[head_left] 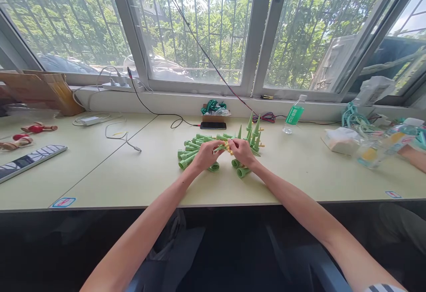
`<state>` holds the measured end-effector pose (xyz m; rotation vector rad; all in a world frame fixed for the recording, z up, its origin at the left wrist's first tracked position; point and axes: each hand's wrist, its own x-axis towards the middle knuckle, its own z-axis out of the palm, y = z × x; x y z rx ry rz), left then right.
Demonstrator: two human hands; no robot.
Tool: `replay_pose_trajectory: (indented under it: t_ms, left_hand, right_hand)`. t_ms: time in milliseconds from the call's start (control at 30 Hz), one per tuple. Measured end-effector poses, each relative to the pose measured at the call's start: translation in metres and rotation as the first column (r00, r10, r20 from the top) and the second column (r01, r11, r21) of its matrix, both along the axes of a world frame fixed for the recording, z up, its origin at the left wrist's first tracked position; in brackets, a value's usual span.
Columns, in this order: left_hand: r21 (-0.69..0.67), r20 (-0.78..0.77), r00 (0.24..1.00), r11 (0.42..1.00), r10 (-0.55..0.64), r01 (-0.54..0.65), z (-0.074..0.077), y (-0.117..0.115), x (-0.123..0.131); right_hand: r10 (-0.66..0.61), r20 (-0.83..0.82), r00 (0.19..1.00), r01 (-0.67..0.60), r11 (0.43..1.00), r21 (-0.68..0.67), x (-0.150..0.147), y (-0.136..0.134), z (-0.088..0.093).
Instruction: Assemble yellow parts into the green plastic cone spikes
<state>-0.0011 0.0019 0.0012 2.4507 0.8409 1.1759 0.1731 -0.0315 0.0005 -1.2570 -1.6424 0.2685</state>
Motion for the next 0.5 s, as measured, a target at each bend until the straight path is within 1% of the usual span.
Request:
replay_pose_trajectory:
  t_ms: [133, 233, 500]
  left_hand:
    - [-0.032, 0.018, 0.999, 0.999, -0.032, 0.032, 0.0029, -0.0038, -0.0007]
    - [-0.035, 0.024, 0.999, 0.999, -0.035, 0.035, 0.0034, -0.0043, -0.0011]
    - [0.015, 0.026, 0.997, 0.998, -0.066, 0.066, 0.0005, -0.0035, -0.0020]
  right_hand:
    - [0.015, -0.007, 1.000, -0.015, 1.000, 0.011, -0.0008, -0.0014, 0.0009]
    - [0.016, -0.007, 1.000, -0.016, 1.000, 0.016, -0.0007, -0.0021, 0.0017]
    - [0.032, -0.020, 0.999, -0.031, 0.998, 0.049, -0.0010, -0.0054, 0.0042]
